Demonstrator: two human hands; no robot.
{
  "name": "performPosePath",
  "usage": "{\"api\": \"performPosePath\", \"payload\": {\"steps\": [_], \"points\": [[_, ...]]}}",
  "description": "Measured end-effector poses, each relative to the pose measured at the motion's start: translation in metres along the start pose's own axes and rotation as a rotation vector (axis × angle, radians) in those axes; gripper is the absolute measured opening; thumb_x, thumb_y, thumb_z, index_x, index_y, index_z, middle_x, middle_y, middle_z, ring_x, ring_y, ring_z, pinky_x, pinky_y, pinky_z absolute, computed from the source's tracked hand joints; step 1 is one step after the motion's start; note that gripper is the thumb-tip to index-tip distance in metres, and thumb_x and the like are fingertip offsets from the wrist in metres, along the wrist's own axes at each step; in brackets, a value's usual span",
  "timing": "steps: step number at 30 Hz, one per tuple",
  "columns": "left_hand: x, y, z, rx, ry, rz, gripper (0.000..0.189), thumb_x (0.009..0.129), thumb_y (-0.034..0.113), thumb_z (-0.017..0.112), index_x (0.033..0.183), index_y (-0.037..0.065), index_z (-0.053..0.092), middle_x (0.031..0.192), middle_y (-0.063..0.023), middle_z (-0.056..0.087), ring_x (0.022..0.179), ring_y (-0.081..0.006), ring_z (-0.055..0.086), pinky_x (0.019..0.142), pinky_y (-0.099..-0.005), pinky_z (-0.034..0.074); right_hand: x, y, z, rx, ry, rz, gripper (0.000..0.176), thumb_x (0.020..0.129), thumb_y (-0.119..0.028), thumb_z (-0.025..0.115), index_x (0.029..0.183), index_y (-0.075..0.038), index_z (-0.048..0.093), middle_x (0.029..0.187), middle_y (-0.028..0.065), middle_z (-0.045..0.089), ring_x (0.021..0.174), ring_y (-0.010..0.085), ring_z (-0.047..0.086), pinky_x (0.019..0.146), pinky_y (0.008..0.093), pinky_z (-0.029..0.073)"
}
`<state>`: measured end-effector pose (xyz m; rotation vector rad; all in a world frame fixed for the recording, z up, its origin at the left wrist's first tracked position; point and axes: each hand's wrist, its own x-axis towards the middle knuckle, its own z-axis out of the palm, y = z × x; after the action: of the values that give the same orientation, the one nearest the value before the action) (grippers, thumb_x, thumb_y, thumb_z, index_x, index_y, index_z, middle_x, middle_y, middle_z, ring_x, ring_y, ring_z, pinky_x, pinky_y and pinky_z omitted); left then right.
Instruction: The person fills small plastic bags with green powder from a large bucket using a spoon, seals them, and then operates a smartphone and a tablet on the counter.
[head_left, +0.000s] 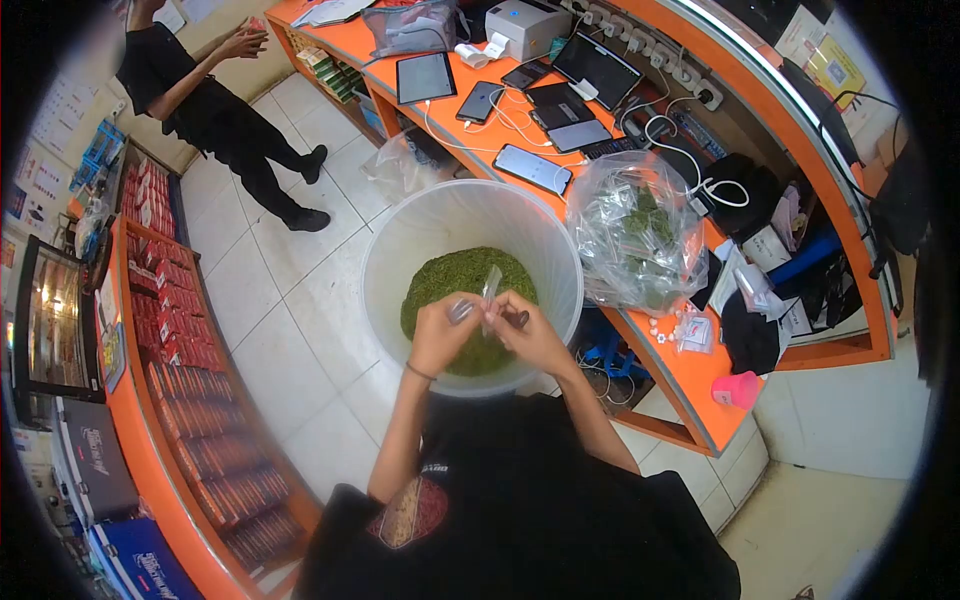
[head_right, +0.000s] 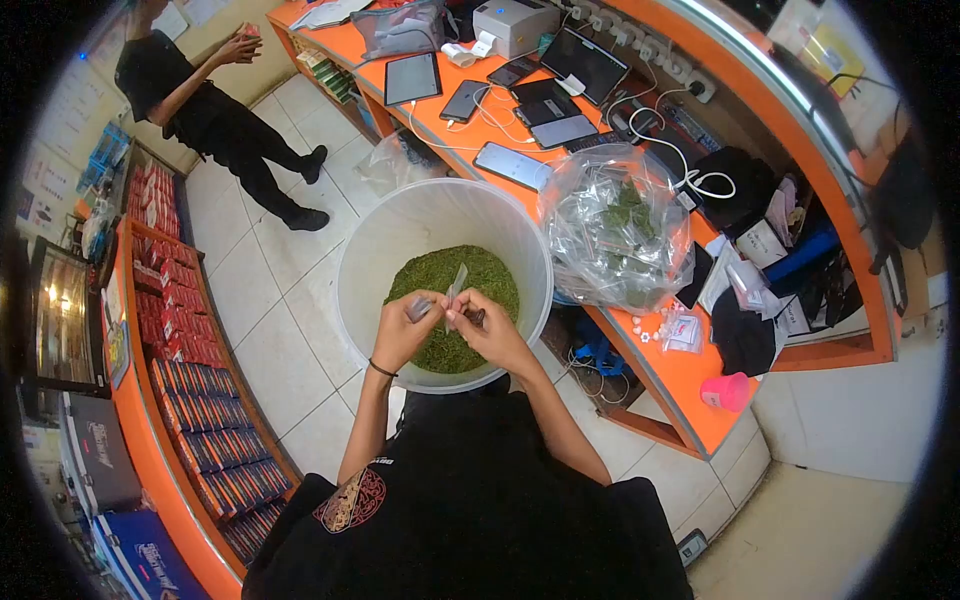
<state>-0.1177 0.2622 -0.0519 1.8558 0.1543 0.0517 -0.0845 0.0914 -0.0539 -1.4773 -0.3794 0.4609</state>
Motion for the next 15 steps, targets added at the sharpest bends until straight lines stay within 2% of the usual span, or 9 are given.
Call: {"api": "performPosePath", "payload": {"steps": [1, 3, 5, 6, 8, 10, 11, 13, 15], "points": [[0.0, -0.002, -0.001, 0.051, 0.006, 0.076, 0.019, 0.085, 0.018, 0.069, 0.095, 0.002, 0.071, 0.083, -0.012, 0.072, 0.076, -0.0148, 0.069, 0.069, -0.028, 0.052, -0.001, -0.007, 0.001, 0.046, -0.025, 0.156, 0.014, 0.095, -0.014, 0.059, 0.089, -0.002, 0.054, 0.076, 0.0002, 0.058, 0.068, 0.007, 0.053, 0.059, 0.0249, 0.043], [-0.001, -0.002, -0.001, 0.102, 0.016, 0.151, 0.019, 0.084, 0.016, 0.071, 0.095, 0.001, 0.069, 0.082, -0.0089, 0.071, 0.074, -0.012, 0.066, 0.066, -0.0262, 0.05, 0.001, 0.005, -0.001, -0.026, -0.012, 0.085, 0.015, 0.095, -0.014, 0.059, 0.089, -0.002, 0.053, 0.075, 0.0019, 0.058, 0.066, 0.0086, 0.053, 0.059, 0.0259, 0.043], [-0.004, 0.001, 0.0, 0.354, 0.032, 0.314, 0.019, 0.08, 0.016, 0.072, 0.093, 0.003, 0.067, 0.083, -0.0136, 0.069, 0.075, -0.0247, 0.068, 0.067, -0.0329, 0.052, 0.001, 0.013, -0.001, -0.097, 0.001, 0.015, 0.015, 0.095, -0.015, 0.058, 0.089, -0.001, 0.053, 0.073, 0.0035, 0.057, 0.065, 0.0101, 0.053, 0.058, 0.0269, 0.043], [-0.005, 0.0, 0.001, 0.353, 0.032, 0.314, 0.019, 0.08, 0.016, 0.072, 0.093, 0.003, 0.067, 0.083, -0.0136, 0.069, 0.075, -0.0247, 0.068, 0.067, -0.0329, 0.052, 0.001, 0.016, -0.001, -0.212, 0.03, -0.079, 0.014, 0.093, -0.012, 0.059, 0.089, -0.001, 0.052, 0.072, 0.0063, 0.056, 0.063, 0.013, 0.054, 0.058, 0.0284, 0.044], [-0.008, -0.002, 0.003, 0.578, 0.02, 0.287, 0.018, 0.077, 0.016, 0.072, 0.09, 0.004, 0.065, 0.084, -0.016, 0.068, 0.079, -0.0337, 0.066, 0.067, -0.0381, 0.051, 0.0, 0.017, 0.002, -0.326, 0.06, -0.169, 0.013, 0.091, -0.01, 0.06, 0.088, 0.0, 0.052, 0.071, 0.0091, 0.056, 0.062, 0.0159, 0.055, 0.057, 0.0298, 0.044], [-0.008, -0.001, 0.006, 0.608, 0.107, 0.237, 0.018, 0.077, 0.016, 0.072, 0.088, 0.004, 0.064, 0.084, -0.0159, 0.068, 0.077, -0.0342, 0.065, 0.066, -0.0389, 0.051, -0.001, 0.014, 0.006, -0.485, 0.221, -0.249, 0.012, 0.088, -0.008, 0.06, 0.086, 0.0, 0.051, 0.069, 0.013, 0.054, 0.061, 0.0219, 0.057, 0.057, 0.0333, 0.045], [-0.008, 0.0, 0.007, 0.638, 0.2, 0.187, 0.018, 0.077, 0.017, 0.072, 0.086, 0.004, 0.063, 0.084, -0.0158, 0.068, 0.075, -0.0347, 0.065, 0.064, -0.0398, 0.05, 0.0, 0.017, 0.008, -0.489, 0.221, -0.249, 0.012, 0.088, -0.008, 0.06, 0.086, 0.0, 0.051, 0.069, 0.013, 0.054, 0.061, 0.0219, 0.057, 0.057, 0.0333, 0.045], [-0.007, -0.009, 0.01, 0.553, 0.229, 0.217, 0.016, 0.078, 0.016, 0.071, 0.086, 0.004, 0.063, 0.081, -0.015, 0.067, 0.07, -0.0318, 0.064, 0.062, -0.0379, 0.05, 0.002, 0.022, 0.011, -0.633, 0.29, -0.289, 0.014, 0.086, -0.005, 0.062, 0.089, 0.0, 0.049, 0.069, 0.012, 0.054, 0.061, 0.0234, 0.059, 0.056, 0.0347, 0.046], [-0.006, -0.012, 0.012, 0.471, 0.26, 0.243, 0.015, 0.079, 0.015, 0.071, 0.085, 0.005, 0.063, 0.078, -0.0142, 0.066, 0.065, -0.029, 0.064, 0.059, -0.0359, 0.049, 0.005, 0.017, 0.01, -0.555, 0.277, -0.256, 0.016, 0.085, -0.004, 0.062, 0.094, -0.001, 0.048, 0.069, 0.0115, 0.053, 0.061, 0.0232, 0.059, 0.056, 0.0347, 0.046]]}}
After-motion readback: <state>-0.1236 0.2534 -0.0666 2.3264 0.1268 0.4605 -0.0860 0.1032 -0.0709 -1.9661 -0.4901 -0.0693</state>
